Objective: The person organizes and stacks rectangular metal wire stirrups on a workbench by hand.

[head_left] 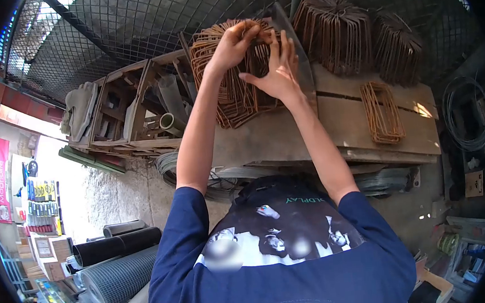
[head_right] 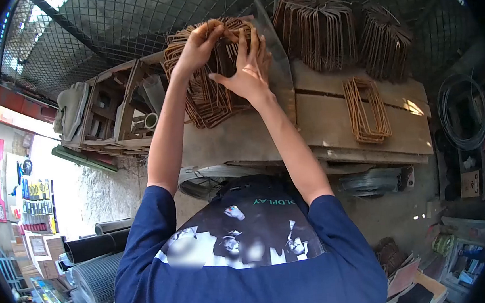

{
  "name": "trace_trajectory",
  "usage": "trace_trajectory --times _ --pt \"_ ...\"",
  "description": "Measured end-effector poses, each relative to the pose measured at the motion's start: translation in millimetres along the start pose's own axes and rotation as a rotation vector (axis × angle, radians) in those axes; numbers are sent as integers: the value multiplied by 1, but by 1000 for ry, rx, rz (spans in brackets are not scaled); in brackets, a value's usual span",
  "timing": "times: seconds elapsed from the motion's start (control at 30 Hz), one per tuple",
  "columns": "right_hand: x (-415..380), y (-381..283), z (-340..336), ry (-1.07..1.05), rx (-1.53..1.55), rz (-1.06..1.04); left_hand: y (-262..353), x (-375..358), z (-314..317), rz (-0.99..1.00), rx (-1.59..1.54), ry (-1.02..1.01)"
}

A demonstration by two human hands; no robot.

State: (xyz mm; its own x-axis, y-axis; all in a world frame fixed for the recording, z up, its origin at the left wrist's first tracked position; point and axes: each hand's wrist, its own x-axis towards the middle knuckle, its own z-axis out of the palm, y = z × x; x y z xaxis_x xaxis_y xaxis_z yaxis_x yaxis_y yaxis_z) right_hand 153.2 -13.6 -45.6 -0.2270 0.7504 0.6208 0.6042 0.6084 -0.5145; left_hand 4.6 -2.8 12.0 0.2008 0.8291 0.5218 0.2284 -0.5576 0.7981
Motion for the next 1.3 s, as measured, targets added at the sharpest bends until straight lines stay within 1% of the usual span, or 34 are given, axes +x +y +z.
trace_trajectory --times 0.03,0.1,0.17,0.23,0.3,0.4,0.43,0.5,0.53,0.6,0.63,0.7,0.83,0.93,0.97,1.0,1.03,1.07,1.1,1.13,1.2,1.3 --pt "0 0 3 -16 -89 -17 -4 0 -1 -33 -16 17" --pt "3 -2 13 -2 -91 7 -9 2 0 11 37 29" --pt "3 -2 24 122 -112 -8 -13 0 2 23 37 35" --pt "4 1 20 132 -79 -25 -14 0 3 60 -89 93" --pt "4 7 14 46 -64 -51 -15 -4 3 51 -63 120" --pt "8 15 5 29 -25 -130 -13 -6 4 31 -37 61" --pt "10 15 3 29 -24 -134 -11 -5 3 33 -35 65" --pt "11 15 -1 -57 -24 -87 -10 -7 4 27 -18 101" --pt "10 14 1 -60 -24 -90 -11 -6 4 27 -19 105" --pt "6 14 6 6 42 -98 -13 -6 6 -1 -48 151" --pt "4 16 9 6 42 -101 -13 -6 6 1 -47 154" --pt "2 19 13 95 -17 -158 -14 -7 5 8 -22 127" --pt "2 23 14 63 4 -162 -14 -6 5 -16 -103 129" --pt "-3 18 15 110 -34 -134 -9 -5 5 -2 -98 89" --pt "-5 14 16 137 -19 -97 -7 -5 4 -5 -100 90" --pt "-7 11 17 163 -3 -58 -2 -4 3 5 -5 83" --pt "-5 10 18 159 -3 -56 0 -5 2 16 90 74" --pt "1 9 19 174 -15 -86 -10 -3 -2 -13 115 45" --pt "6 9 22 189 -28 -115 -6 -4 -1 -19 113 43" --pt "11 11 24 240 83 -112 -1 -1 -1 -2 93 43" --pt "17 10 27 251 90 -103 2 1 0 37 95 47" --pt "19 9 22 243 128 -94 -1 0 2 -3 65 51"
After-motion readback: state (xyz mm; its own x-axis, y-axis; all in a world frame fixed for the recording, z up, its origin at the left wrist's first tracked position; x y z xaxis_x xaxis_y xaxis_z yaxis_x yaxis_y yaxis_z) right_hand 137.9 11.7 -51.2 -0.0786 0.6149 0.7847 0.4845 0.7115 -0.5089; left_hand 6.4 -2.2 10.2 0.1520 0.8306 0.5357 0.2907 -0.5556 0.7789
